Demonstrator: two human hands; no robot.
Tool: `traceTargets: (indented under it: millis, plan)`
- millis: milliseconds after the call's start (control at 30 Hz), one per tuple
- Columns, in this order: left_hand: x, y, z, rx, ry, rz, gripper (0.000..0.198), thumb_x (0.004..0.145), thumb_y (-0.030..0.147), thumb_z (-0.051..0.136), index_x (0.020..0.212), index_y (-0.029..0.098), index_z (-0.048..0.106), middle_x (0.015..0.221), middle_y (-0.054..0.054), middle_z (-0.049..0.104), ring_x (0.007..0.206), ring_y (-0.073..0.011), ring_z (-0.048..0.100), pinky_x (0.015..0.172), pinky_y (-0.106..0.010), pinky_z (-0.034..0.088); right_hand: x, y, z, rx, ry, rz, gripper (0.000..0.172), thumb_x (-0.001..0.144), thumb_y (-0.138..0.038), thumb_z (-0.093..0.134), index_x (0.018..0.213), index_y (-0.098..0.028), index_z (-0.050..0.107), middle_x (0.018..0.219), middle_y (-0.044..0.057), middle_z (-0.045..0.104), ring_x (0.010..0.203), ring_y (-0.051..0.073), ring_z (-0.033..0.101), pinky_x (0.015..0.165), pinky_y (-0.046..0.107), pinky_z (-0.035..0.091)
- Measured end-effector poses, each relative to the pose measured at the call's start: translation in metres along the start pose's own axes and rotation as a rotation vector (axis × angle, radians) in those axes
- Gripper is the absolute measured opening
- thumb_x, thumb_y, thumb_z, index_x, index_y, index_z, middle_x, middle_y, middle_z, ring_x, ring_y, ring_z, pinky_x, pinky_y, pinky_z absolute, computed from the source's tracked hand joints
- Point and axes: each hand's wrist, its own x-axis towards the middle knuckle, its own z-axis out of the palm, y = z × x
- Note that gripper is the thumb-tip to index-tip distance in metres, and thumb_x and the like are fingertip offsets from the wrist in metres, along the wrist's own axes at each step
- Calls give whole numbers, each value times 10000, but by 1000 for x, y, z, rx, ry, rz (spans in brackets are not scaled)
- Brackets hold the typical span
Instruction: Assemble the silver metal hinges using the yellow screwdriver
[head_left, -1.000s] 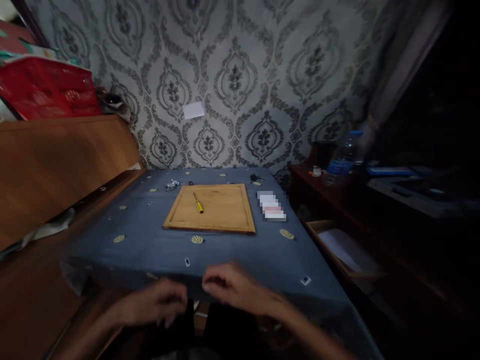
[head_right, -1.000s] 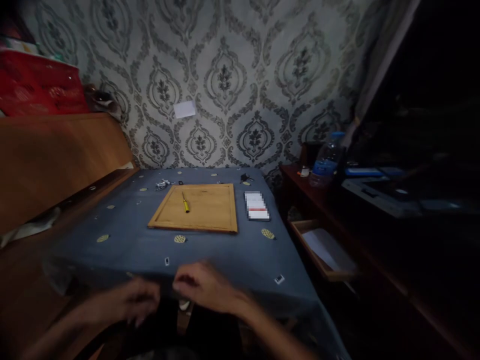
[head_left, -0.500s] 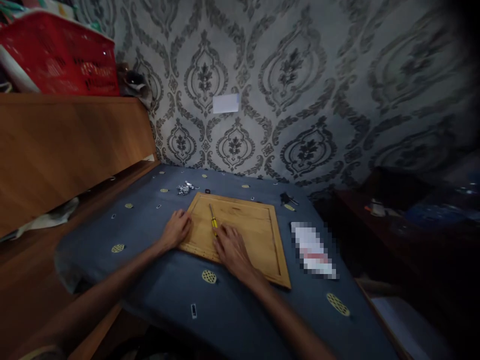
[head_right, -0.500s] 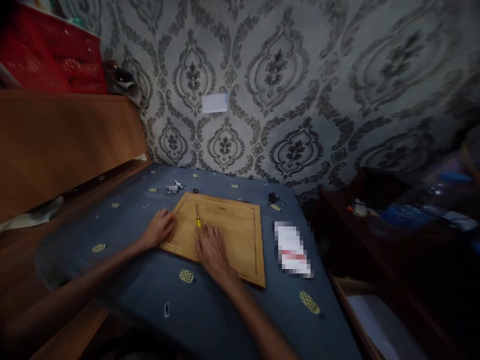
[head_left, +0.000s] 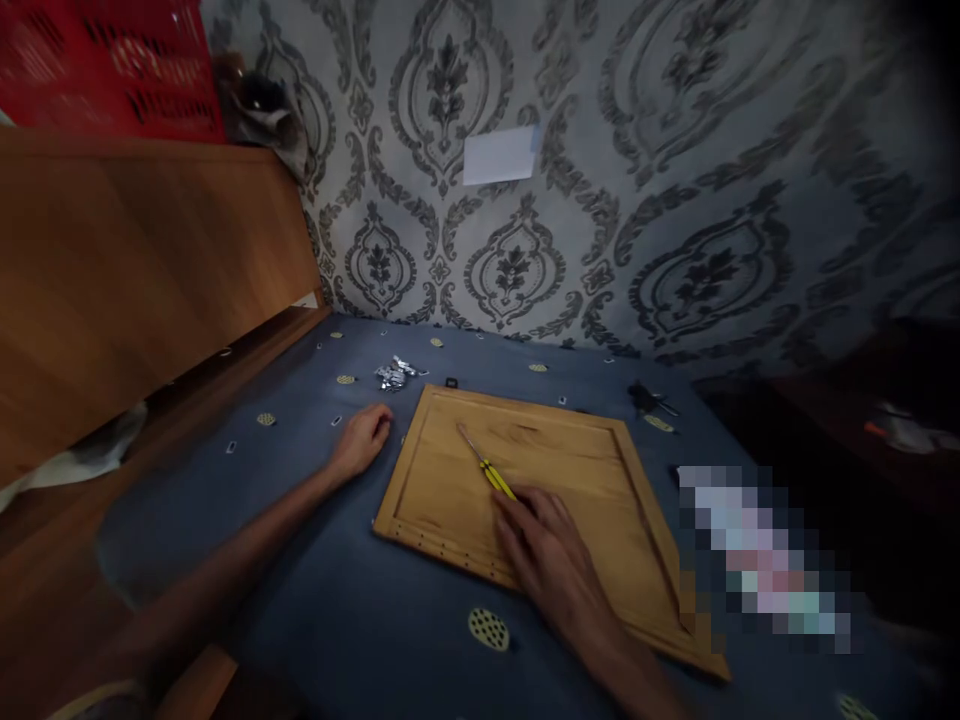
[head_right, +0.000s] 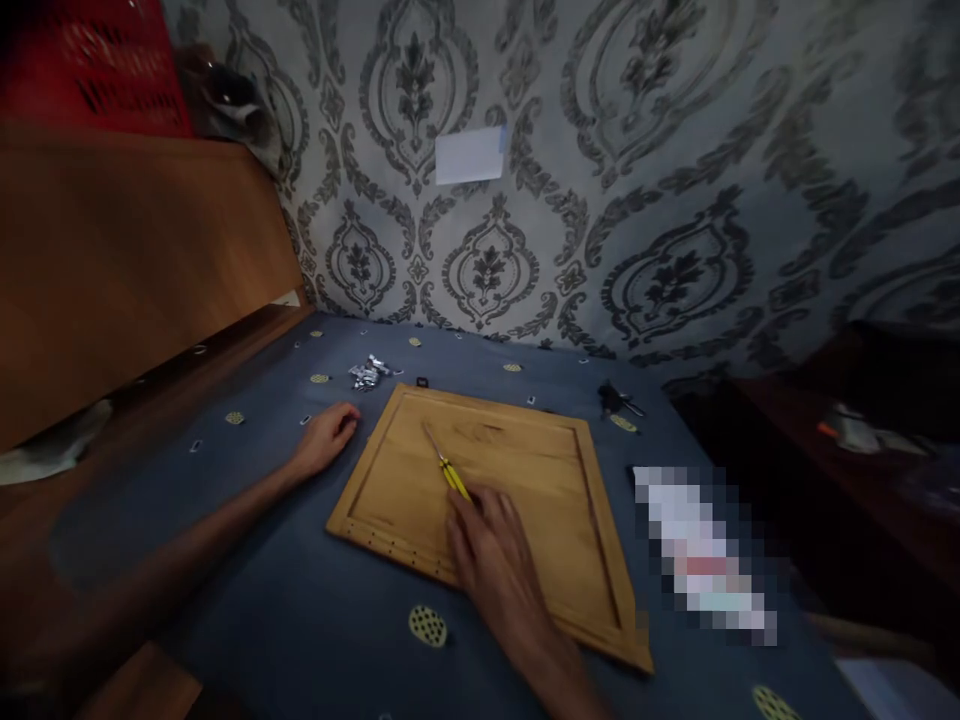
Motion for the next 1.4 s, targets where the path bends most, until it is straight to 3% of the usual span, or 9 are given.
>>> traceTargets:
  millis: [100, 200, 367, 567, 700, 900, 1000, 1167, 1400]
  plan:
    - [12, -16, 0, 10, 16, 6, 204, 940, 115, 514, 1036, 211, 667, 1028, -69, 682, 1007, -248, 642, 945, -375, 524, 0, 2, -4, -13, 40, 22, 272, 1040, -231, 503, 1245, -179, 673, 1060, 114, 719, 947, 259, 697, 800, 398, 631]
    - [27, -35, 1, 31, 47, -19, 351, 936, 84, 486, 1230, 184, 650, 1148, -113, 641, 1120, -279, 592, 1043, -434, 492, 0, 5, -8, -11, 49, -5, 257, 1054, -280, 511, 1259, -204, 646, 1113, 110, 718, 1000, 249, 705, 822, 376, 636]
    - [37, -52, 9, 55, 41, -35, 581, 906, 33, 447, 1458, 162, 571, 1071, -106, 581, 1037, -268, 570, 992, -429, 515, -2, 9, -14, -36, -5, -39, 343, 1069, -317, 486, 1376, -214, 600, 1310, 140, 670, 1163, 245, 695, 916, 347, 645]
    - [34, -56, 9, 47, 31, -24, 498, 893, 16, 467, 1294, 212, 688, 1054, -80, 591, 1024, -235, 593, 977, -373, 529, -5, 13, -14, 41, 5, 54, 326, 1066, -361, 494, 1344, -286, 646, 1289, 107, 705, 1120, 261, 730, 898, 383, 656]
    - [38, -62, 5, 31, 34, -31, 426, 903, 14, 477, 1224, 191, 695, 1079, -95, 625, 1048, -248, 612, 1010, -396, 522, -3, 11, -16, 2, 53, 42, 283, 1065, -366, 509, 1269, -264, 676, 1258, 121, 705, 1114, 272, 729, 910, 413, 654]
    - [43, -55, 4, 1, 24, -37, 530, 881, -17, 475, 1324, 191, 681, 1064, -108, 648, 1031, -271, 615, 1015, -411, 505, 13, -22, -20, -28, 137, -48, 213, 1051, -226, 536, 1212, -237, 675, 1235, 136, 685, 1090, 249, 738, 875, 391, 659]
    - [45, -54, 4, 11, -1, -25, 588, 864, -9, 488, 1379, 209, 670, 1037, -103, 637, 1002, -268, 602, 993, -406, 510, 28, -54, -10, 55, 132, -103, 239, 1039, -162, 530, 1225, -232, 665, 1255, 149, 693, 1124, 249, 732, 889, 387, 659]
    - [47, -56, 4, 43, -42, 9, 571, 879, 16, 488, 1360, 242, 696, 1005, -83, 600, 972, -245, 570, 953, -367, 507, 62, -95, 26, 290, 61, -214, 302, 1013, -93, 536, 1229, -241, 688, 1264, 134, 714, 1170, 241, 708, 945, 410, 648]
    - [44, -58, 4, 31, -39, 43, 481, 888, 23, 463, 1250, 238, 694, 1036, -74, 611, 1010, -249, 579, 970, -388, 508, 87, -100, 61, 435, -40, -145, 287, 1004, -97, 523, 1175, -219, 719, 1266, 154, 724, 1156, 244, 728, 961, 433, 652]
